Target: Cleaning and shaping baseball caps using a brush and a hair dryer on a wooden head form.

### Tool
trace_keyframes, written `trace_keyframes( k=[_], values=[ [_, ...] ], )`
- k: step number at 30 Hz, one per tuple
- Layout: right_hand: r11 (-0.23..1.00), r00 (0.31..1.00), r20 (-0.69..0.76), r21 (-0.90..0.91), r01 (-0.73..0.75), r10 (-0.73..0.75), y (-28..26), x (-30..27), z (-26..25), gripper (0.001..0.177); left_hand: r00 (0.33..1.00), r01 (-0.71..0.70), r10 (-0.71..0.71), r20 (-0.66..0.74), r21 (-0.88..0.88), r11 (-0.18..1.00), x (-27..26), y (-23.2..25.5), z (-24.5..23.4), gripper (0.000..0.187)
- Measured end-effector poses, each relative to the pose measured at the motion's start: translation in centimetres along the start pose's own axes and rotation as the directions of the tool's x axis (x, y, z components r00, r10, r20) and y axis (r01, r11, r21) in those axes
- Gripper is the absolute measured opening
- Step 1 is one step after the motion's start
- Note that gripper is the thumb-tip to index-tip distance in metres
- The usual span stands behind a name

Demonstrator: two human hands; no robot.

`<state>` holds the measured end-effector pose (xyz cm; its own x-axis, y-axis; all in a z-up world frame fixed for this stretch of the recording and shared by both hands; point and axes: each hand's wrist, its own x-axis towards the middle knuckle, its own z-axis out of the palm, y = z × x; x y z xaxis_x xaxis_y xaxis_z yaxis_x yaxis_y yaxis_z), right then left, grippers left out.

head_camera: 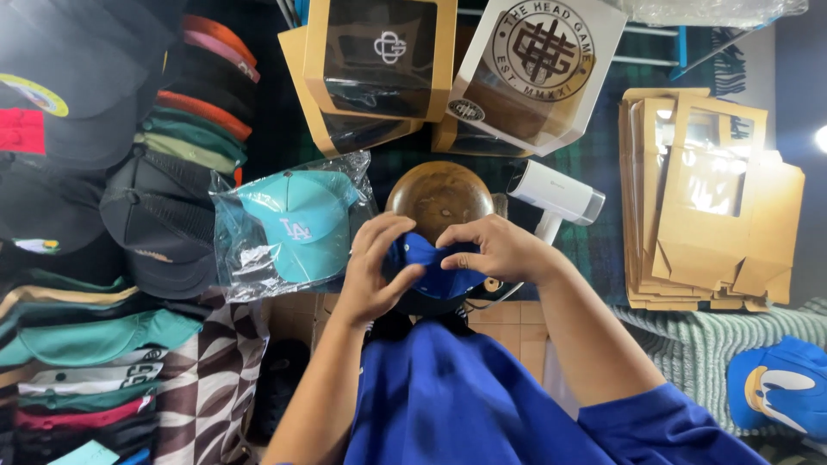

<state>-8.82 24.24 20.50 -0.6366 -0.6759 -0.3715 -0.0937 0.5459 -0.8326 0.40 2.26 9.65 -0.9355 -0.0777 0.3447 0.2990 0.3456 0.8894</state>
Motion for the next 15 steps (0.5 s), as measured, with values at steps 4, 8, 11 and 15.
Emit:
trace_keyframes(
  k=[4,8,11,15],
  values=[
    [0.998,0.999,0.002,0.041,0.045,-0.045,-0.6,-0.3,-0.6,0.024,0.956,-0.047,0.045,0.291,-0.001,0.999,1.8,-0.1,-0.4,0.058],
    [0.996,0.996,-0.021,0.035,0.083,-0.083,-0.5,-0.7,-1.3,0.026,0.898,0.071,-0.067,0.434,0.008,0.997,4.0,2.3,-0.9,0.053],
    [1.0,0.998,-0.062,0.024,0.018,-0.017,0.0,-0.3,-1.4,0.029,0.853,0.112,-0.122,0.507,0.05,0.992,4.3,0.9,0.0,0.039],
    [1.0,0.999,-0.043,-0.023,-0.002,0.001,3.5,-0.5,-2.4,0.034,0.857,0.06,-0.056,0.513,0.008,0.998,5.8,1.8,-1.3,0.024]
  ],
)
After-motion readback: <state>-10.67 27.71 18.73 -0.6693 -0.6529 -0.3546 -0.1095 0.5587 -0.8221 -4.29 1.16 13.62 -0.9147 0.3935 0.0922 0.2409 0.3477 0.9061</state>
